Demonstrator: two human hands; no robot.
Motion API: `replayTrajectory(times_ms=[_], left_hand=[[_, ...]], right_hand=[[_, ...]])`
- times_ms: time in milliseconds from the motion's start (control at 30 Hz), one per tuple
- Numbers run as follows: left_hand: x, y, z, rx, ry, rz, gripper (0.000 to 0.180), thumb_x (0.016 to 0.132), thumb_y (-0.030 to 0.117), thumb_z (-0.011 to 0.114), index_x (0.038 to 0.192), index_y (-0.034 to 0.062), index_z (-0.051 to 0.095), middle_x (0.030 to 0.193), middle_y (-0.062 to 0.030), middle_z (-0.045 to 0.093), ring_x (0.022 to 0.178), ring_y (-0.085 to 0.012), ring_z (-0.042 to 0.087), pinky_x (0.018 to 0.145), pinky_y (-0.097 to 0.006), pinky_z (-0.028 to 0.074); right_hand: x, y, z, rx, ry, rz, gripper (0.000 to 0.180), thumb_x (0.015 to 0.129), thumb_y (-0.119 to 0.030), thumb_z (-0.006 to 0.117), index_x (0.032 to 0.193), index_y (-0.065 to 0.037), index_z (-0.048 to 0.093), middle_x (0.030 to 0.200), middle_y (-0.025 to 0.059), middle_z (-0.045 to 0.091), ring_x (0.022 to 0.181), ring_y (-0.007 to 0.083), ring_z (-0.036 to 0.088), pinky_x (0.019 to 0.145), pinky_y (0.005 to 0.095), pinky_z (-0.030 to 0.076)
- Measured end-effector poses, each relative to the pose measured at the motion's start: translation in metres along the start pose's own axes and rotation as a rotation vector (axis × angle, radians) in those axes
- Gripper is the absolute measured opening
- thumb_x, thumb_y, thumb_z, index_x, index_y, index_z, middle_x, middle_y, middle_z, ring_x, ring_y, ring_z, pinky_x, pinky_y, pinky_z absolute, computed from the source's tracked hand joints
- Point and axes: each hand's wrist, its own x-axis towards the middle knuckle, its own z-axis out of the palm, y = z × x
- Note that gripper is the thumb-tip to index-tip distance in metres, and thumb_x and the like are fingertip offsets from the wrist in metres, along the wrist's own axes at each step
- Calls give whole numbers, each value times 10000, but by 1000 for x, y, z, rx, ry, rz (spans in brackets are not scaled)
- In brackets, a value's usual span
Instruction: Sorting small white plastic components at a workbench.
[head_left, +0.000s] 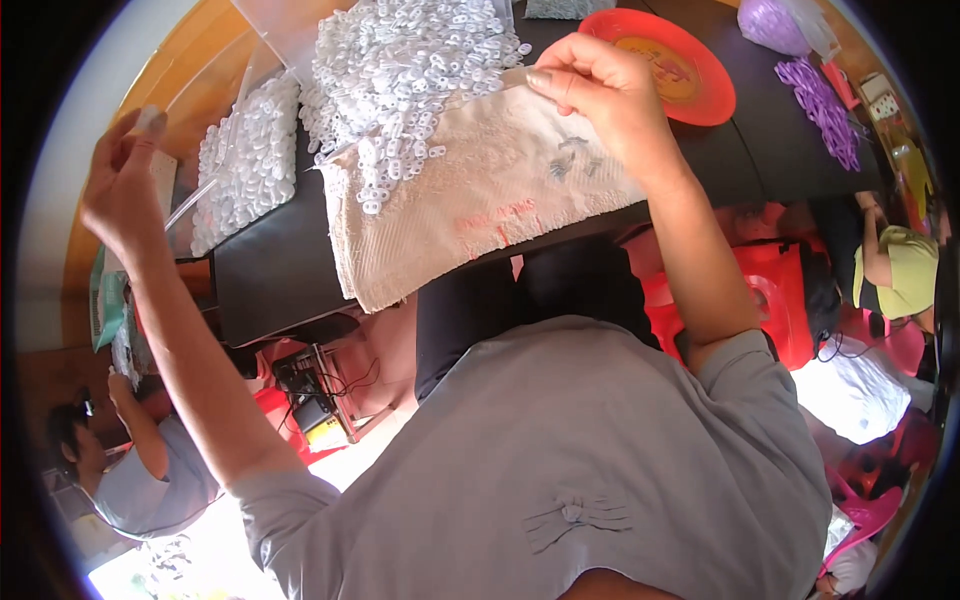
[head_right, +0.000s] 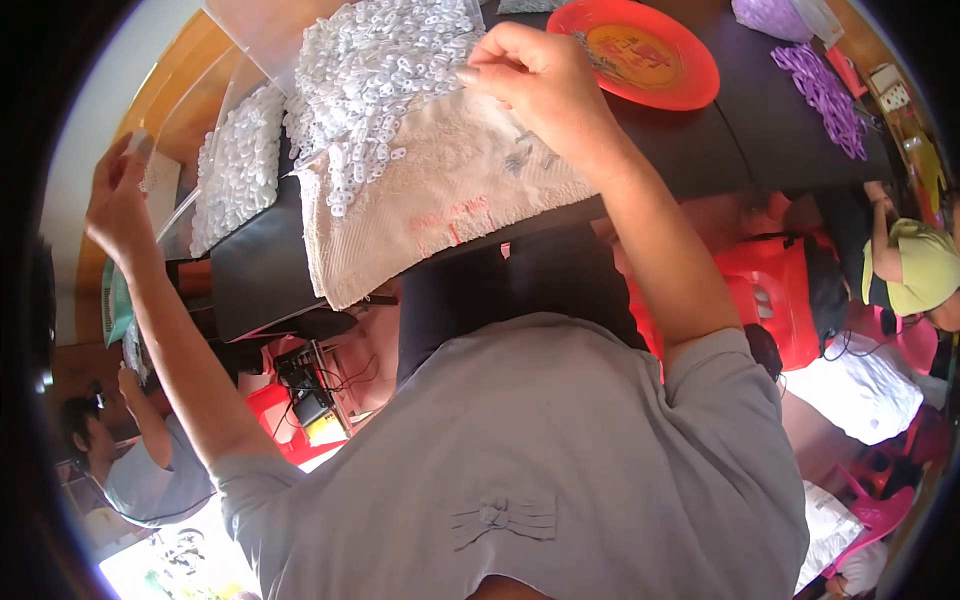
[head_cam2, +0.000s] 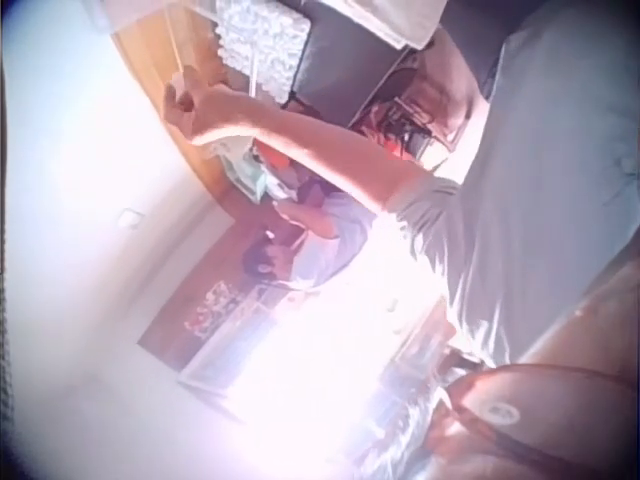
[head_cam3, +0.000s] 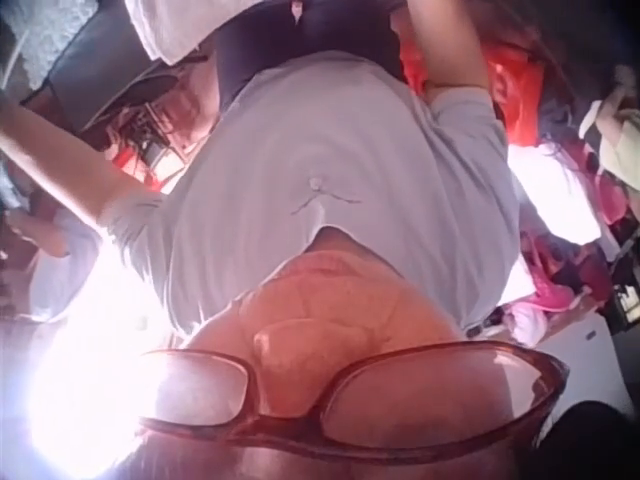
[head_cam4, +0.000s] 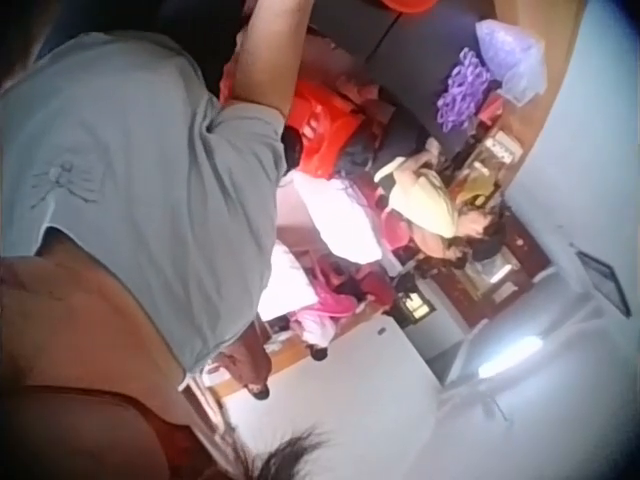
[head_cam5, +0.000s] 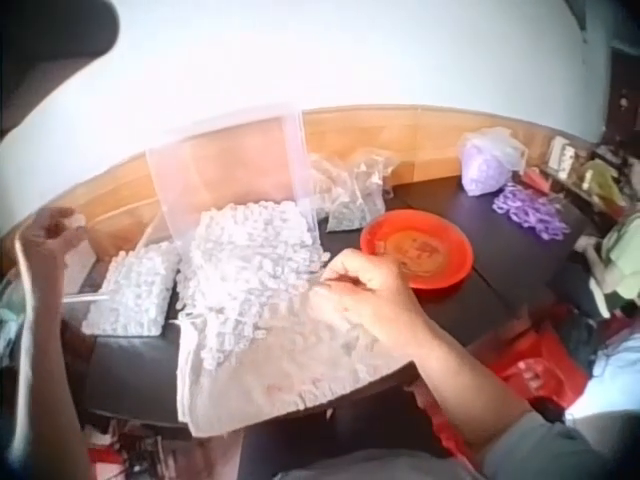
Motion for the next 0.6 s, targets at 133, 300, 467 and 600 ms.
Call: replayTrajectory(times_ms=[133, 300, 467, 600], left_hand=[[-14, -8, 7, 393, 43, 382, 234, 771, 163, 787, 995, 130, 729, 778, 17, 644, 688, -72, 586, 610, -258, 496], [-120, 56, 75, -239, -416, 158, 138, 782, -15, 712, 905, 33, 674, 804, -59, 619, 690, -126, 608, 605, -271, 493], [-158, 68, 115, -89, -618, 359, 131, 715, 49, 713, 834, 89, 676, 824, -73, 581, 807, -267, 613, 645, -381, 516], [-161, 58, 133, 94, -714, 469, 112, 714, 83, 714, 814, 112, 673, 859, -67, 575, 864, -271, 614, 663, -395, 531]], right_hand=[[-17, 15, -11, -529, -19, -257, 91, 806, -56, 686, 861, -33, 617, 783, 13, 611, 700, 122, 581, 632, 275, 457], [-35, 11, -5, -764, -181, -428, 80, 745, -27, 660, 789, -54, 599, 770, 48, 555, 797, 252, 575, 705, 372, 467], [-46, 18, 5, -873, -320, -414, 75, 744, -36, 661, 796, -86, 640, 867, 29, 563, 929, 237, 546, 846, 377, 412], [-51, 29, 5, -818, -303, -409, 41, 746, -90, 668, 776, -116, 656, 864, 33, 566, 952, 247, 535, 848, 395, 388]])
